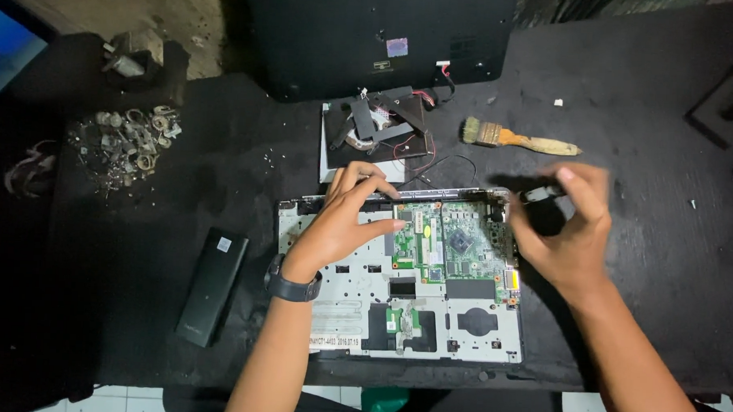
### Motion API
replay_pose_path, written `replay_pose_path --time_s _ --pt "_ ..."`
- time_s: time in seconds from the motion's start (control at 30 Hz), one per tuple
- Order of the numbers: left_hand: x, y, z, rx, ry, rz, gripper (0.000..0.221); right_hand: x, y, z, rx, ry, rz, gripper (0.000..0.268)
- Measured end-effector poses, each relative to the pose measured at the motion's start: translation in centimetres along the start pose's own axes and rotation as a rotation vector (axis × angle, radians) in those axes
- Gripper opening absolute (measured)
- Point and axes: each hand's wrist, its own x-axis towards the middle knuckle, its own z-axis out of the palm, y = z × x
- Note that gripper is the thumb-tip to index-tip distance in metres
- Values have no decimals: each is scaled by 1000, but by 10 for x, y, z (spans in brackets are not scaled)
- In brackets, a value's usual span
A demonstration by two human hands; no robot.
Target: Disassembling and cleaning the internal components of a laptop using a screwdriver and a brush.
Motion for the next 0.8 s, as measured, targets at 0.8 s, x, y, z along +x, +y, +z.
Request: replay_pose_path --time_s 0.8 --pt "-1 -8 0 108 -25 -11 27 -1 -1 -4 83 -161 -99 69"
